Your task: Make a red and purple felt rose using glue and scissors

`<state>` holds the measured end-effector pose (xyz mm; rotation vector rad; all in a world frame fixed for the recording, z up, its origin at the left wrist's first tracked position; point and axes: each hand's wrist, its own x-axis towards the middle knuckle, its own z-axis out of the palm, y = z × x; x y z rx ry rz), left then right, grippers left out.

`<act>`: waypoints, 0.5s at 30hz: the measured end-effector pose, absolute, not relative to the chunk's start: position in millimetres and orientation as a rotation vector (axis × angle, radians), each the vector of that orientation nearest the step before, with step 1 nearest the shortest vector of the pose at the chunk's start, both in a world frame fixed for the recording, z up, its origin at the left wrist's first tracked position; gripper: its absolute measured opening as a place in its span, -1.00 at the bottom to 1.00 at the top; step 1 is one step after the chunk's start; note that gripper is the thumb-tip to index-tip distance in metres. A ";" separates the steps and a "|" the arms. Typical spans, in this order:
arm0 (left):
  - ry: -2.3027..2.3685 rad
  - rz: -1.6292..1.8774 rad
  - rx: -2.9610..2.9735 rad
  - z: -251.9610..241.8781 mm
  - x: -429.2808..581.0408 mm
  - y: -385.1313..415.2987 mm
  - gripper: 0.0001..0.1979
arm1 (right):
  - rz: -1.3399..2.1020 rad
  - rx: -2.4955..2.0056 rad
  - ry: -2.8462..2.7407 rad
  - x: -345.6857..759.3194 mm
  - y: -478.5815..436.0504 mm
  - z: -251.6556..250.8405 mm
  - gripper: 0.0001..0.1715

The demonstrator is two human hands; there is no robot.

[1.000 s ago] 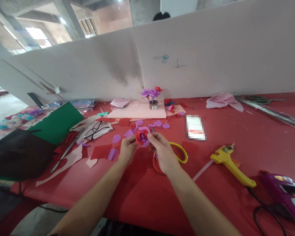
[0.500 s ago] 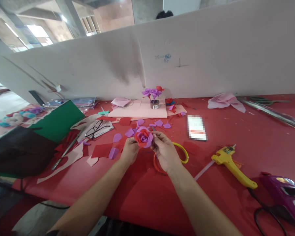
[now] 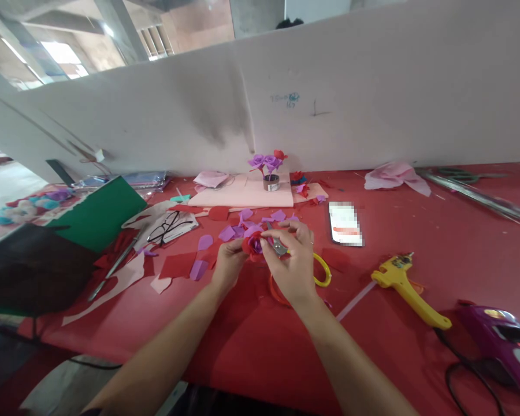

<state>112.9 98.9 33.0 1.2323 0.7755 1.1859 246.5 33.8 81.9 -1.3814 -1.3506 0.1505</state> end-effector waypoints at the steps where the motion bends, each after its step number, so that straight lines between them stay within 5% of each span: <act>1: 0.782 1.186 1.236 32.1 112.8 99.2 -0.82 | 0.088 -1.383 -1.385 246.1 33.2 82.6 -0.85; 9: 0.763 1.191 1.273 33.6 111.7 98.6 -0.84 | 0.114 -1.435 -1.423 249.7 37.8 78.6 -0.88; 15: 0.752 1.169 1.257 35.3 110.8 98.5 -0.89 | 0.602 -1.254 -1.193 248.9 39.7 78.0 -0.89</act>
